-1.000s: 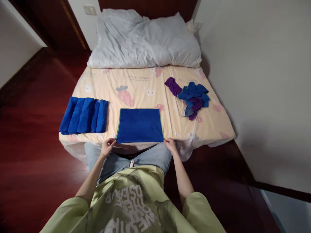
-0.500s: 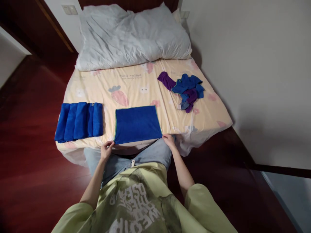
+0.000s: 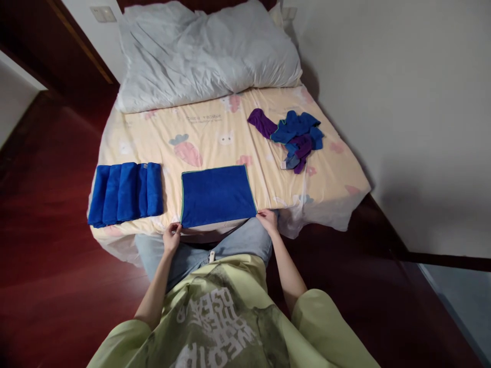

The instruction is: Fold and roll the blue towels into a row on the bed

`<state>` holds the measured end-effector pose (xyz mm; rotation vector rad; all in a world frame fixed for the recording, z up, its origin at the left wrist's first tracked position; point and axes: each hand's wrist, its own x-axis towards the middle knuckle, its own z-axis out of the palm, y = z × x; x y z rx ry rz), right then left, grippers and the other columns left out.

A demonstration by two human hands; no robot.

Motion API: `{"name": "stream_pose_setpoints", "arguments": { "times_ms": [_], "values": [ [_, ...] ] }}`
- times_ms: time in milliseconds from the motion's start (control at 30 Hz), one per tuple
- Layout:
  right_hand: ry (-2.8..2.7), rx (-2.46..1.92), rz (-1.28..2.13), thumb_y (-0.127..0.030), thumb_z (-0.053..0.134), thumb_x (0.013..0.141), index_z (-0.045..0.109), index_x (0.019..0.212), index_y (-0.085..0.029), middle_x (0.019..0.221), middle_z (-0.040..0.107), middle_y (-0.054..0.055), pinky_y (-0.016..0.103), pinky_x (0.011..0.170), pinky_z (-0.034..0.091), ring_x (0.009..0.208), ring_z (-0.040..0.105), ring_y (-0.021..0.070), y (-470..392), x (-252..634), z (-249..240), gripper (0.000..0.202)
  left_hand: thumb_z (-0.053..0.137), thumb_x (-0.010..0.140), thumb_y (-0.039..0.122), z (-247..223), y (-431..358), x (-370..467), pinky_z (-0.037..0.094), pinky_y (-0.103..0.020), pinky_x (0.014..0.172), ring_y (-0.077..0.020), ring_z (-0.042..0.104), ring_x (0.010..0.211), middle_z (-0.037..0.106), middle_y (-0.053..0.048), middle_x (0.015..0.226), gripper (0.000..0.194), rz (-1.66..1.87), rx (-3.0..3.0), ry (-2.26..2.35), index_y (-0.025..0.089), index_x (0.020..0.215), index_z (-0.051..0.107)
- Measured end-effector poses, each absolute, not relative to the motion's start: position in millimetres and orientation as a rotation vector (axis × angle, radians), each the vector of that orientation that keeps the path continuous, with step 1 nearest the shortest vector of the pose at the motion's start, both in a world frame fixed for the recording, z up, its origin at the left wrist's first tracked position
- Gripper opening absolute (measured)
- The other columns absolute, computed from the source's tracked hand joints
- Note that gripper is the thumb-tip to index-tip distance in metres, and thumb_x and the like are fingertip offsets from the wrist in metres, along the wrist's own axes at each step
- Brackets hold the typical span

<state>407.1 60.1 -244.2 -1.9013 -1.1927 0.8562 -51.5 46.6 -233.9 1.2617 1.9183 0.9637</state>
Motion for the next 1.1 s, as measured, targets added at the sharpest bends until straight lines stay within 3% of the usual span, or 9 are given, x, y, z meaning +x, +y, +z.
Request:
{"name": "stream_pose_setpoints", "arguments": {
  "times_ms": [200,467,667,800,967,1100],
  "values": [
    [-1.133,-1.968,0.872,-0.036,0.070,0.068,0.079,0.085,-0.022,0.089,0.080,0.007,0.042,0.087,0.059,0.086,0.076,0.0285,60.1,410.4,-251.8,0.024,0.066,0.078,0.055,-236.8,43.9,-46.9,0.055,-0.037,0.088,-0.0237,0.071,0.086,0.075,-0.006,0.089,0.038,1.045,1.115,1.923,0.020,0.092,0.071],
    [-1.188,-1.883,0.877,-0.057,0.070,0.073,0.080,0.086,-0.021,0.092,0.080,0.010,0.044,0.087,0.058,0.087,0.075,0.0309,54.9,408.2,-247.9,0.040,0.069,0.075,0.059,-240.9,45.3,-42.3,0.055,-0.035,0.085,-0.0235,0.072,0.083,0.075,-0.007,0.085,0.042,1.049,1.036,1.928,0.019,0.087,0.072],
    [-1.174,-1.905,0.836,-0.056,0.066,0.074,0.077,0.084,-0.018,0.090,0.079,0.014,0.043,0.083,0.058,0.083,0.074,0.0302,61.9,407.7,-233.9,0.041,0.060,0.082,0.056,-220.6,54.1,-49.5,0.054,-0.036,0.078,-0.0204,0.064,0.071,0.068,-0.006,0.079,0.038,0.938,1.403,2.044,0.019,0.083,0.071],
    [-1.186,-1.869,0.690,-0.059,0.059,0.081,0.076,0.093,-0.017,0.095,0.078,0.015,0.040,0.081,0.059,0.082,0.072,0.0283,102.0,406.1,-219.5,0.047,0.054,0.089,0.050,-194.4,101.4,-58.9,0.054,-0.032,0.070,-0.0194,0.064,0.069,0.066,-0.007,0.080,0.037,0.904,1.644,1.895,0.019,0.090,0.073],
    [-1.368,-1.741,0.688,-0.046,0.052,0.092,0.075,0.108,-0.016,0.111,0.076,0.016,0.039,0.086,0.059,0.092,0.072,0.0263,197.7,389.1,-203.4,0.041,0.052,0.091,0.032,-167.9,207.2,-56.9,0.058,-0.031,0.074,-0.0210,0.069,0.083,0.072,-0.011,0.097,0.031,0.874,1.762,1.804,0.016,0.102,0.075],
    [-1.604,-1.722,0.610,-0.024,0.049,0.093,0.072,0.121,-0.017,0.123,0.073,0.014,0.043,0.106,0.053,0.113,0.068,0.0258,272.5,371.9,-204.4,0.037,0.052,0.090,0.021,-165.5,281.9,-47.1,0.058,-0.035,0.085,-0.0230,0.070,0.092,0.072,-0.014,0.111,0.031,0.736,1.880,1.751,0.014,0.109,0.075]
  ]
}}
